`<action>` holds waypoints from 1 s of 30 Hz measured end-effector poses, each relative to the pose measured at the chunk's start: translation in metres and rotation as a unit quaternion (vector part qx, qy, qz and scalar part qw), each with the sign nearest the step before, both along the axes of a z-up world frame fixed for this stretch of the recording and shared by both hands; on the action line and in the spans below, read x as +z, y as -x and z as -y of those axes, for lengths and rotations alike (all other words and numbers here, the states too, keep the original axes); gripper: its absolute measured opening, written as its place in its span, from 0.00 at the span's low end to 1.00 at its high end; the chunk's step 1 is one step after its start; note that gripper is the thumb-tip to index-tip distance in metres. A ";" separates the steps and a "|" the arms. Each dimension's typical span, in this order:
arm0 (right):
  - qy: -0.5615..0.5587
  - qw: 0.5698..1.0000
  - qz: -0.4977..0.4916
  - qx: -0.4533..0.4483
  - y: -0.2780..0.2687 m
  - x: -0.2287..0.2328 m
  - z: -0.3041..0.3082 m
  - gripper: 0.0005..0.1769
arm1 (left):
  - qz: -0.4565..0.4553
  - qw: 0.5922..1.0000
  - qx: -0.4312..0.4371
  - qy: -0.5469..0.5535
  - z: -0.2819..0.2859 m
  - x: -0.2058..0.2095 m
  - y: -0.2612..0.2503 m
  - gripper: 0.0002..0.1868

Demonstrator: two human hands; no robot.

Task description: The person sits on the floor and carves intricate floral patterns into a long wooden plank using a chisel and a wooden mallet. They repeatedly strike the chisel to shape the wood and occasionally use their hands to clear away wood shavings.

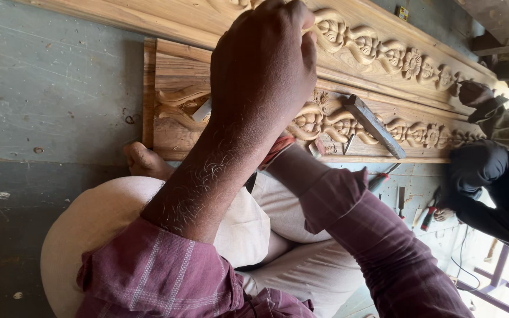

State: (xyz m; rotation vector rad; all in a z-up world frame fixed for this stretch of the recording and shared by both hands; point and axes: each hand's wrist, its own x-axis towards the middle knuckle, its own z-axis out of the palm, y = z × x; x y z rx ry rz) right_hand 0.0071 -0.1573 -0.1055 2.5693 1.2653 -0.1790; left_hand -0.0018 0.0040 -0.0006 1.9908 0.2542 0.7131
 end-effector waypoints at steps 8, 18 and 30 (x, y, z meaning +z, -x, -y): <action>0.025 0.999 0.019 0.010 -0.065 0.024 -0.020 0.12 | 0.033 0.997 0.065 0.023 -0.018 0.013 0.004 0.11; 0.003 1.000 0.004 0.027 -0.021 0.006 -0.013 0.13 | 0.056 0.995 0.087 -0.002 -0.007 0.002 0.005 0.08; -0.028 0.999 0.014 0.035 -0.012 0.008 -0.013 0.14 | 0.048 0.998 0.034 0.005 -0.008 0.001 0.002 0.09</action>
